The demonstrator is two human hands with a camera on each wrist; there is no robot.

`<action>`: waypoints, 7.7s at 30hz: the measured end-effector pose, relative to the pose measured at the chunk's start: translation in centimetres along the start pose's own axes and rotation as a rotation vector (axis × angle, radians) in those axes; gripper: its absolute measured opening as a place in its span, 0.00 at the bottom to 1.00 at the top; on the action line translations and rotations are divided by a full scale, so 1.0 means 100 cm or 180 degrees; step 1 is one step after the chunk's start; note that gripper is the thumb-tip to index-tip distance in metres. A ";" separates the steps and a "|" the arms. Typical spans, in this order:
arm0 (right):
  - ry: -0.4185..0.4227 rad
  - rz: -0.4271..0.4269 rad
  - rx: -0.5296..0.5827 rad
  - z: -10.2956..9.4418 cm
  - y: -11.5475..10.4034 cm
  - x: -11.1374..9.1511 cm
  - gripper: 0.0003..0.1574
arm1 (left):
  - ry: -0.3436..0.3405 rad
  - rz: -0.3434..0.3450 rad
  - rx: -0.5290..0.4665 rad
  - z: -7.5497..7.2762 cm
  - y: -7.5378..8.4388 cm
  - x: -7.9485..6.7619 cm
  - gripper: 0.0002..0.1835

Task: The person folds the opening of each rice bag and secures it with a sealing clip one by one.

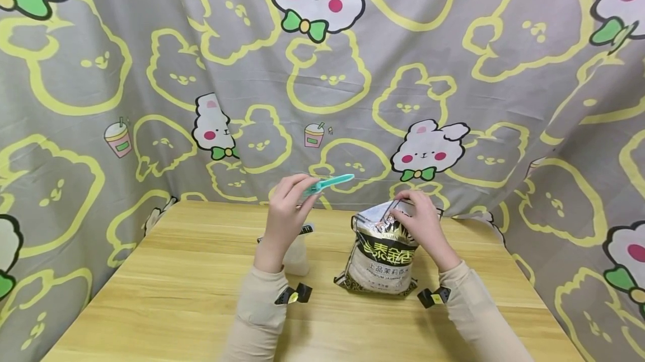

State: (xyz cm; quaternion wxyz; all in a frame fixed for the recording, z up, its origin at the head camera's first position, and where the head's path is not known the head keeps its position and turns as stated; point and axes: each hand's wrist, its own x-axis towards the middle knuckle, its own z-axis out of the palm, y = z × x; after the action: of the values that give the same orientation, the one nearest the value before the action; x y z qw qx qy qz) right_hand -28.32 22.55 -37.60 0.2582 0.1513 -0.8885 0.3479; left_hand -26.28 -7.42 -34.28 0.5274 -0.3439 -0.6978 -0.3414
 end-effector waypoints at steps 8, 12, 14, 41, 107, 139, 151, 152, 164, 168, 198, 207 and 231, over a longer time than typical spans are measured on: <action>-0.0011 0.0024 0.0003 0.000 0.001 0.001 0.18 | 0.0007 -0.0120 -0.0188 0.023 0.005 -0.004 0.18; 0.0007 0.0016 0.0010 0.001 0.002 0.001 0.18 | -0.0053 -0.0200 -0.0295 0.031 0.007 -0.007 0.18; 0.0018 0.0003 0.0012 0.001 0.003 0.001 0.18 | -0.0081 -0.0246 -0.0342 0.035 0.007 -0.009 0.18; 0.0030 -0.0034 0.0003 0.000 0.003 -0.001 0.18 | -0.0563 -0.1020 -0.0648 0.069 0.012 -0.032 0.16; 0.0027 -0.0055 -0.0035 0.002 0.004 0.000 0.19 | -0.2008 -0.0800 -0.0011 0.068 0.006 -0.012 0.08; 0.0018 -0.0083 -0.0031 0.000 0.002 0.002 0.19 | -0.2719 -0.1295 0.0422 0.064 0.005 -0.002 0.19; 0.0039 -0.0060 0.0022 -0.004 0.005 0.003 0.17 | -0.2924 -0.1313 0.0640 0.061 0.000 0.001 0.16; 0.0041 -0.0059 0.0023 -0.005 0.006 0.003 0.17 | -0.2935 -0.1306 0.0652 0.061 0.000 0.001 0.16; 0.0102 -0.0013 0.0064 -0.010 0.014 -0.001 0.18 | -0.2980 -0.1380 0.0623 0.059 -0.002 -0.004 0.15; 0.0129 -0.0022 0.0034 -0.012 0.017 -0.002 0.18 | -0.2959 -0.1396 0.0575 0.059 -0.002 -0.005 0.15; 0.0144 0.0104 -0.0016 -0.017 0.020 -0.008 0.18 | -0.2444 -0.0817 0.0897 0.064 0.000 -0.009 0.14; 0.0178 0.0077 -0.0013 -0.017 0.018 -0.008 0.17 | -0.2429 -0.0836 0.1052 0.068 0.006 -0.003 0.14; 0.0194 0.0056 -0.0019 -0.015 0.020 -0.008 0.16 | -0.2143 -0.0735 0.1000 0.086 0.013 -0.002 0.14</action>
State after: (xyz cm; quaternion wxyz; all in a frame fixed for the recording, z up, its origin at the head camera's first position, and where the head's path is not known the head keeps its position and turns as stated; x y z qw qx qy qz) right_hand -27.97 25.08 -38.18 0.2825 0.1321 -0.8825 0.3519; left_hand -29.48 0.41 -36.12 0.2732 -0.2709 -0.9098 -0.1555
